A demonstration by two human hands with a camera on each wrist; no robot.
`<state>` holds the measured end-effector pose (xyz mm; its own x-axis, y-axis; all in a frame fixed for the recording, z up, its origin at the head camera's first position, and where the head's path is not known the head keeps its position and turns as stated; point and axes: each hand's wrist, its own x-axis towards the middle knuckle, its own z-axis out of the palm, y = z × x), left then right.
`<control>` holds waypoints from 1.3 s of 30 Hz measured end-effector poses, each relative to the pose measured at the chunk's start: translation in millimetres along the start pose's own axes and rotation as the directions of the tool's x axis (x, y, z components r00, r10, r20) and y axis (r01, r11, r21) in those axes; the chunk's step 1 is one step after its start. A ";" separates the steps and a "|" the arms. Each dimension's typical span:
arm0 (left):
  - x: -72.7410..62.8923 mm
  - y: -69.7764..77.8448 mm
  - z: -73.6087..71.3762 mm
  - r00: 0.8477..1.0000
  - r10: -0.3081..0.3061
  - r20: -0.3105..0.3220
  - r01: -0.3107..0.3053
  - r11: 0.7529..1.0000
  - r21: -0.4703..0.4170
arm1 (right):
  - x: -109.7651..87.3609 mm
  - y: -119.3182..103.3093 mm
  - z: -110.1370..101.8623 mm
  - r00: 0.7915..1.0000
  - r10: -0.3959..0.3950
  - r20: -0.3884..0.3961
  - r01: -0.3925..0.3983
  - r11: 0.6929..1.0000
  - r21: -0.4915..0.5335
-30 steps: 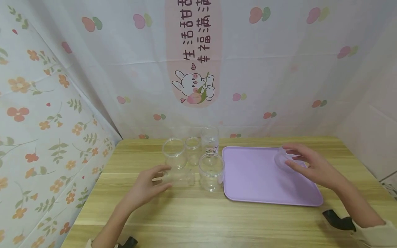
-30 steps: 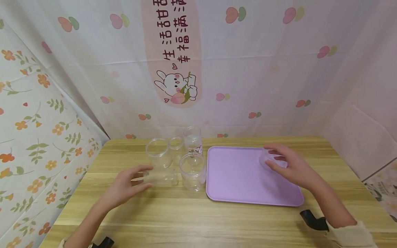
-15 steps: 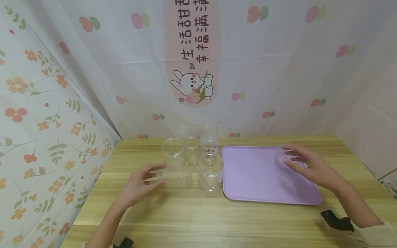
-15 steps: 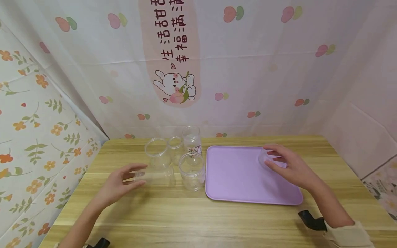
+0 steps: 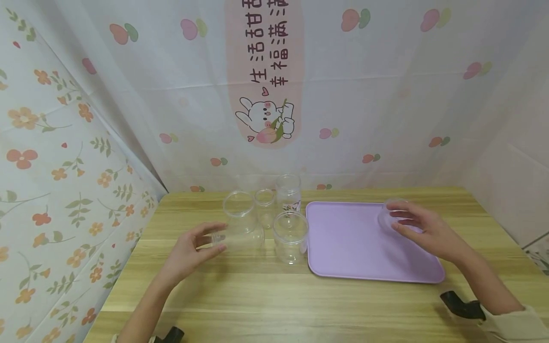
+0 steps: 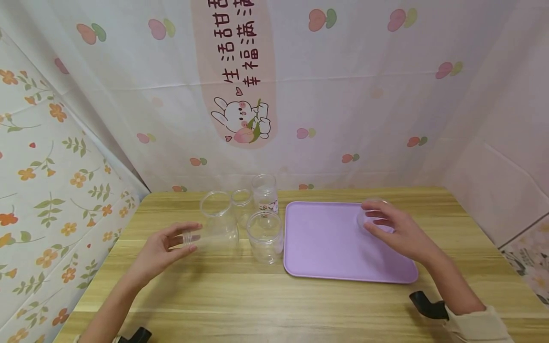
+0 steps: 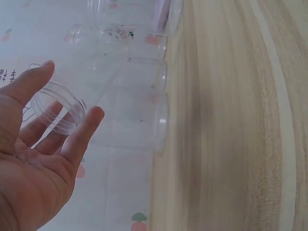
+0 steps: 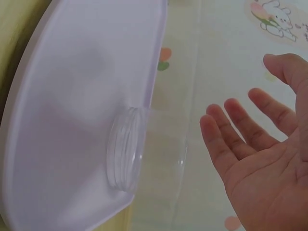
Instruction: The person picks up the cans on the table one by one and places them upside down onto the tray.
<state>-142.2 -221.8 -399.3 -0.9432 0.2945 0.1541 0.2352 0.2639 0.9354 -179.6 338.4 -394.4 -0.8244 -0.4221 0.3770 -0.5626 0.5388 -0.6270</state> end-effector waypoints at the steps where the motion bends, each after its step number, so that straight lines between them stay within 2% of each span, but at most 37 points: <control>1: 0.1 0.4 -0.1 1.000 0.000 -0.001 0.000 1.000 -0.011 | -0.1 0.1 0.4 1.000 0.001 0.004 -0.001 1.000 -0.001; 9: 0.9 -0.3 -4.2 1.000 0.004 -0.021 -0.004 1.000 0.013 | 1.3 0.2 4.2 1.000 -0.003 0.028 0.001 0.998 0.065; 12: 1.8 -0.2 -4.3 1.000 -0.009 -0.004 0.009 0.999 -0.039 | 1.4 1.0 5.9 1.000 -0.008 0.028 0.004 0.993 0.120; 16: 4.1 -0.6 -3.6 0.999 0.004 0.037 0.002 0.987 -0.163 | 0.9 1.7 6.4 0.999 -0.002 0.039 -0.005 0.981 0.196; 23: 5.9 -1.3 -4.5 0.998 0.034 0.043 -0.026 0.984 -0.177 | 2.0 -0.6 4.7 0.998 0.004 0.065 -0.025 0.945 0.325; 29: 8.1 -1.9 -5.3 0.997 0.054 0.057 -0.041 0.977 -0.210 | 3.9 -4.0 4.4 0.998 0.013 0.058 -0.032 0.939 0.342; 35: 9.6 -1.2 -5.3 0.997 0.041 0.060 -0.026 0.973 -0.231 | 5.1 -4.2 5.1 0.997 0.049 0.061 -0.067 0.933 0.352; 39: 10.3 -1.0 -5.5 0.997 0.044 0.061 -0.028 0.970 -0.241 | 6.7 -6.0 6.7 0.997 0.034 0.063 -0.054 0.930 0.362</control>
<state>-153.4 -224.0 -396.9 -0.9157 0.3616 0.1754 0.1980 0.0260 0.9799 -181.3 327.4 -392.7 -0.8374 -0.4486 0.3123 -0.4566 0.2599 -0.8509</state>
